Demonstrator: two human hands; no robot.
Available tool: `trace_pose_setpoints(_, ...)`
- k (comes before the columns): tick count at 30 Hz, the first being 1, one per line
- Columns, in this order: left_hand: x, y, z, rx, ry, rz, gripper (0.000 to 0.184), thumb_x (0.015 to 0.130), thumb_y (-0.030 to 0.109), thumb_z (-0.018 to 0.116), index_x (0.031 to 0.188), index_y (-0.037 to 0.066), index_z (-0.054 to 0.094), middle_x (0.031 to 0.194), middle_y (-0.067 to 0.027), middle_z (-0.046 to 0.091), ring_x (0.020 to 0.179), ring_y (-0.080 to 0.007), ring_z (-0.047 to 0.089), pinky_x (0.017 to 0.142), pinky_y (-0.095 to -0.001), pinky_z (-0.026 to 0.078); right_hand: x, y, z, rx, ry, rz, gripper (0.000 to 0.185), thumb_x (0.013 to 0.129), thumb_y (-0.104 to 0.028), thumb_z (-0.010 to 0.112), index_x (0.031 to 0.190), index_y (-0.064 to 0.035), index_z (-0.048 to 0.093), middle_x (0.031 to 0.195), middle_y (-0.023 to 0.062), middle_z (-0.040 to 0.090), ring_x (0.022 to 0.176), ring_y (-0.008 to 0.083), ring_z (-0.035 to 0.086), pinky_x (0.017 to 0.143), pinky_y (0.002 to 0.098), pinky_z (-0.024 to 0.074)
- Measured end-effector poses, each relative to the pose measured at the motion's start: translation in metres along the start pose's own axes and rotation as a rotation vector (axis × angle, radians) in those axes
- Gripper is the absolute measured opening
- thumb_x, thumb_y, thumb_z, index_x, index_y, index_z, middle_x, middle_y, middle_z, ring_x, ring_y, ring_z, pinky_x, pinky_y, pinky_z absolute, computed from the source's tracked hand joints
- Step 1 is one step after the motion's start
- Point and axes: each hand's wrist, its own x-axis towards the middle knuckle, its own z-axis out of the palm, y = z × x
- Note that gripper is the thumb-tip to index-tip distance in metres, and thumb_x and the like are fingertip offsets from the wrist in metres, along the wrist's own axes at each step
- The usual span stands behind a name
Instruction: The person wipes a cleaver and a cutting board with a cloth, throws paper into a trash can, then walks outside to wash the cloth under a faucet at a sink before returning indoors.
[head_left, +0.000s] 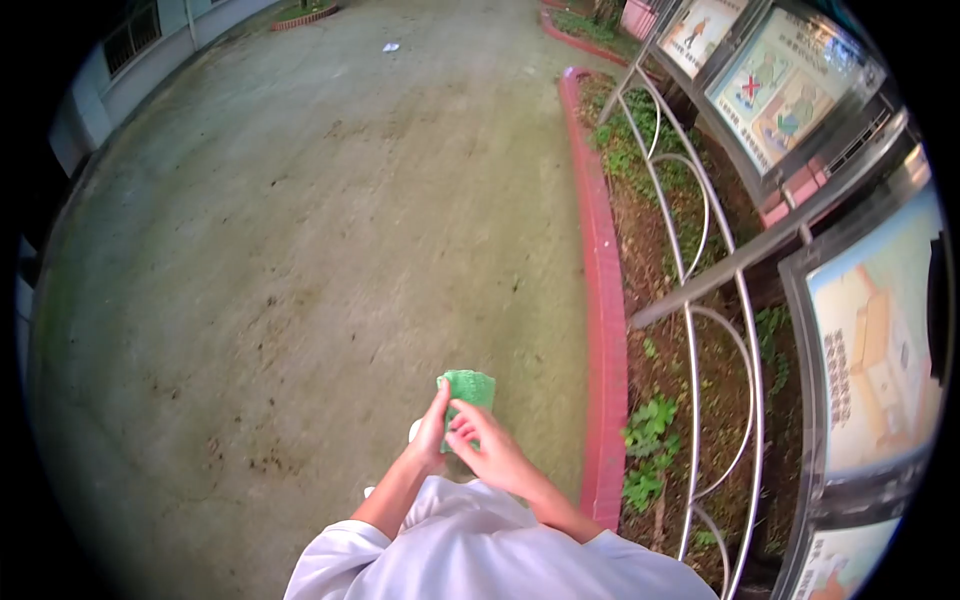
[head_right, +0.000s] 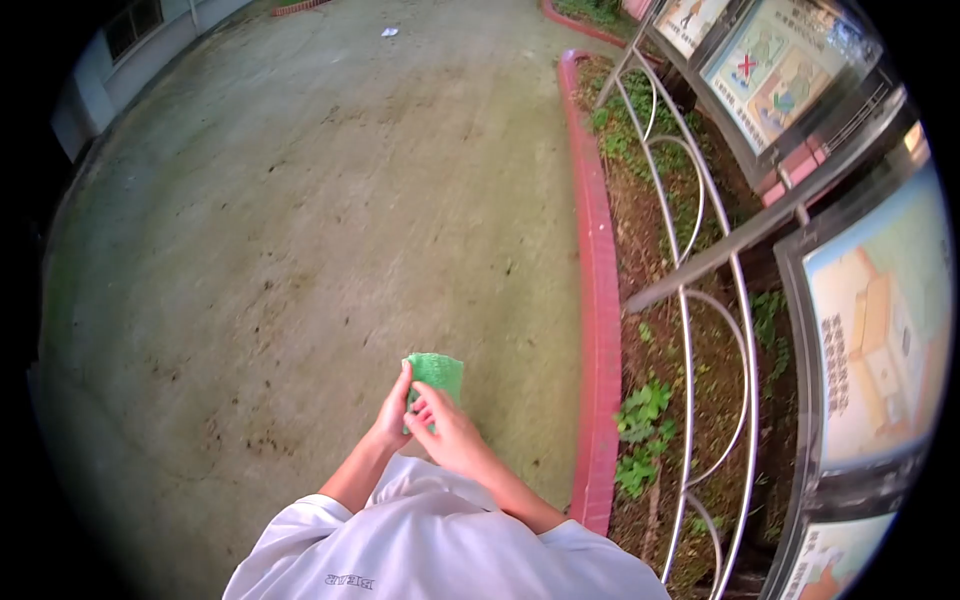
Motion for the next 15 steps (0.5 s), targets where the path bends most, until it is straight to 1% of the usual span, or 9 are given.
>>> trace_pose_setpoints(2, 0.038, 0.062, 0.029, -0.275, -0.344, -0.056, 0.057, 0.089, 0.066, 0.04, 0.08, 0.013, 0.061, 0.065, -0.0006, 0.058, 0.054, -0.0104, 0.053, 0.047, -0.022, 0.042, 0.046, -0.018, -0.047, 0.003, -0.08, -0.044, 0.047, 0.092, -0.008, 0.056, 0.136, -0.0028, 0.039, 0.109, 0.01, 0.054, 0.094, 0.0156, 0.057, 0.082, 0.0301, 0.0481)
trace_pose_setpoints(3, 0.039, 0.104, 0.068, -0.263, -0.343, -0.055, 0.057, 0.089, 0.066, 0.04, 0.08, 0.013, 0.061, 0.065, -0.0006, 0.058, 0.054, -0.0104, 0.053, 0.047, -0.022, 0.042, 0.072, -0.045, -0.067, 0.123, -0.106, -0.075, 0.047, 0.092, -0.007, 0.055, 0.136, -0.0031, 0.04, 0.111, 0.0103, 0.053, 0.098, 0.0166, 0.057, 0.085, 0.0307, 0.0471)
trace_pose_setpoints(5, 0.094, 0.174, 0.147, -0.24, 0.351, -0.005, 0.054, 0.09, 0.061, 0.043, 0.076, 0.013, 0.062, 0.057, 0.0006, 0.057, 0.046, -0.0107, 0.051, 0.042, -0.0231, 0.039, 0.156, -0.038, -0.129, 0.385, -0.193, -0.071, 0.042, 0.095, -0.014, 0.051, 0.136, -0.0046, 0.043, 0.116, 0.0112, 0.052, 0.107, 0.0199, 0.054, 0.092, 0.0336, 0.0443)
trace_pose_setpoints(6, 0.103, 0.201, 0.138, -0.261, 0.051, -0.057, 0.049, 0.09, 0.056, 0.046, 0.086, 0.011, 0.064, 0.064, 0.0001, 0.061, 0.044, -0.0106, 0.052, 0.043, -0.0241, 0.045, 0.192, -0.04, -0.138, 0.396, -0.194, -0.074, 0.042, 0.095, -0.014, 0.051, 0.136, -0.0046, 0.043, 0.116, 0.0112, 0.052, 0.107, 0.0199, 0.054, 0.092, 0.0336, 0.0443)
trace_pose_setpoints(8, 0.196, 0.22, 0.11, -0.373, -0.5, -0.126, 0.044, 0.092, 0.052, 0.046, 0.1, 0.011, 0.061, 0.083, -0.0034, 0.064, 0.066, -0.0122, 0.061, 0.053, -0.0248, 0.051, 0.282, 0.027, -0.165, 1.719, -0.633, -0.225, 0.046, 0.099, -0.027, 0.043, 0.139, -0.0053, 0.037, 0.126, 0.0151, 0.051, 0.113, 0.0228, 0.053, 0.094, 0.0365, 0.0437)
trace_pose_setpoints(9, 0.228, 0.235, 0.107, -0.404, -0.68, -0.148, 0.043, 0.093, 0.051, 0.046, 0.105, 0.012, 0.06, 0.089, -0.0046, 0.066, 0.073, -0.0127, 0.064, 0.057, -0.025, 0.053, 0.306, 0.017, -0.167, 1.73, -0.639, -0.219, 0.046, 0.099, -0.027, 0.043, 0.139, -0.0053, 0.037, 0.126, 0.0151, 0.051, 0.113, 0.0228, 0.053, 0.094, 0.0365, 0.0437)
trace_pose_setpoints(10, 0.241, 0.251, 0.128, -0.244, -0.266, -0.061, 0.038, 0.094, 0.047, 0.046, 0.105, 0.013, 0.059, 0.082, -0.002, 0.063, 0.064, -0.0113, 0.061, 0.053, -0.0242, 0.052, 0.324, 0.019, -0.169, 1.74, -0.486, -0.147, 0.049, 0.1, -0.031, 0.04, 0.141, -0.0051, 0.033, 0.128, 0.0179, 0.05, 0.113, 0.0245, 0.054, 0.092, 0.0381, 0.0448)
trace_pose_setpoints(12, 0.312, 0.29, 0.142, -0.092, 0.171, 0.033, 0.033, 0.096, 0.043, 0.046, 0.106, 0.013, 0.058, 0.074, 0.0006, 0.061, 0.056, -0.0099, 0.059, 0.05, -0.0233, 0.05, 0.398, 0.049, -0.206, 1.755, -0.354, -0.058, 0.053, 0.1, -0.036, 0.036, 0.142, -0.005, 0.029, 0.131, 0.0206, 0.049, 0.112, 0.0261, 0.055, 0.091, 0.0397, 0.046)
trace_pose_setpoints(15, 0.394, 0.367, 0.147, -0.006, -0.237, 0.2, 0.029, 0.1, 0.033, 0.041, 0.108, 0.01, 0.058, 0.078, 0.0029, 0.061, 0.057, -0.0089, 0.057, 0.049, -0.0232, 0.048, 0.507, 0.07, -0.288, 1.536, -0.574, 0.031, 0.051, 0.099, -0.031, 0.04, 0.141, -0.0042, 0.03, 0.13, 0.0198, 0.051, 0.103, 0.0278, 0.06, 0.087, 0.0418, 0.0496)
